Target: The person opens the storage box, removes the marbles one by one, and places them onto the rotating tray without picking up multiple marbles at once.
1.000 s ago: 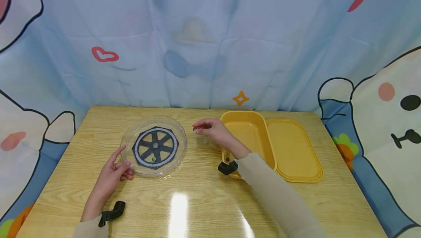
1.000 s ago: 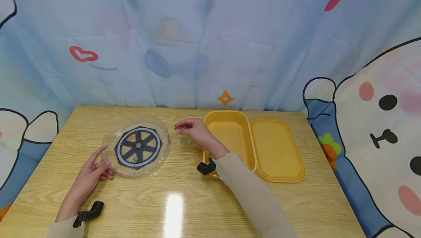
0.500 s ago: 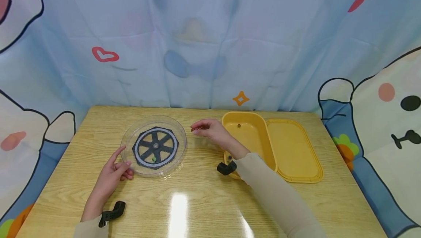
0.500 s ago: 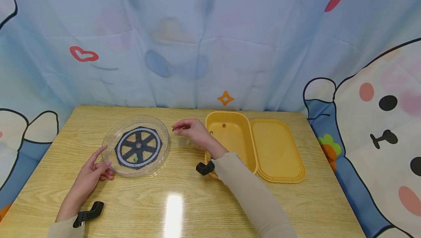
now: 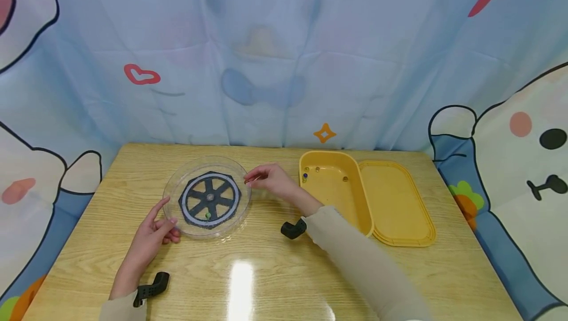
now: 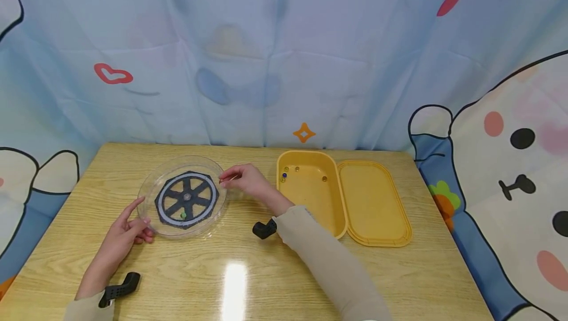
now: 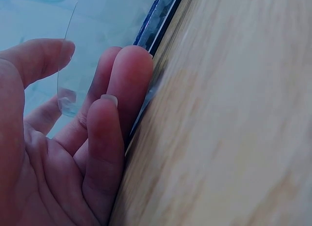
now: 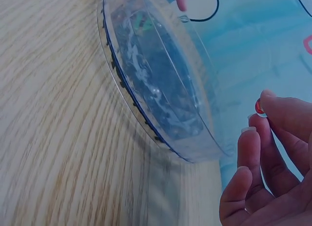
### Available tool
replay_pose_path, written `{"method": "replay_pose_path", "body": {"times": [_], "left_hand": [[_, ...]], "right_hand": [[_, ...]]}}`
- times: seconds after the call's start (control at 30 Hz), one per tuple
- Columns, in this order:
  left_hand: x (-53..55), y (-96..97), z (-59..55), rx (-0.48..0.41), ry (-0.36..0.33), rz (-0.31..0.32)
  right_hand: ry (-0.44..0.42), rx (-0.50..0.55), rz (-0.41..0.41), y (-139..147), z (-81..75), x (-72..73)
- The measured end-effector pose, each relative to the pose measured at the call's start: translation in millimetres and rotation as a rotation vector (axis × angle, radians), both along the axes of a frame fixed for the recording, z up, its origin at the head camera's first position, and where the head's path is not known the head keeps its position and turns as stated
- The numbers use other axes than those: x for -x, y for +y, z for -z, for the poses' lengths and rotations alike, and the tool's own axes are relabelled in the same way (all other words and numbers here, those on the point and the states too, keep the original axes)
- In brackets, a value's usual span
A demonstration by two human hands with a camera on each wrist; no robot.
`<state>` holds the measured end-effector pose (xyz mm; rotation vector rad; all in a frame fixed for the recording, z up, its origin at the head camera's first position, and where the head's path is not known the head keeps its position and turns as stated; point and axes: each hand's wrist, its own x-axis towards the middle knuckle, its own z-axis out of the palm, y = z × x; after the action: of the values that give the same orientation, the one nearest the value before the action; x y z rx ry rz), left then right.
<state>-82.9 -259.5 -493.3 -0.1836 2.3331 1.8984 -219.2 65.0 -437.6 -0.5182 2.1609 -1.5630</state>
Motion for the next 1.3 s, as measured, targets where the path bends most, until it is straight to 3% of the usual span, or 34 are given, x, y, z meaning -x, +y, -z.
{"method": "replay_pose_path", "body": {"times": [0.53,0.8,1.0,1.3], "left_hand": [[-0.5,0.6,-0.4,0.014,0.000,-0.002],[0.1,0.8,-1.2,0.016,-0.006,-0.005],[-0.4,1.1,-1.9,0.008,0.000,-0.002],[-0.2,1.2,-1.3,0.001,0.005,0.002]], "right_hand": [[-0.043,-0.024,-0.012,-12.4,0.4,-4.8],[-0.033,-0.015,0.011,-8.8,-6.9,-3.9],[-0.055,0.020,0.037,8.6,-17.0,3.2],[-0.041,0.045,0.137,56.9,-39.0,14.8]]}}
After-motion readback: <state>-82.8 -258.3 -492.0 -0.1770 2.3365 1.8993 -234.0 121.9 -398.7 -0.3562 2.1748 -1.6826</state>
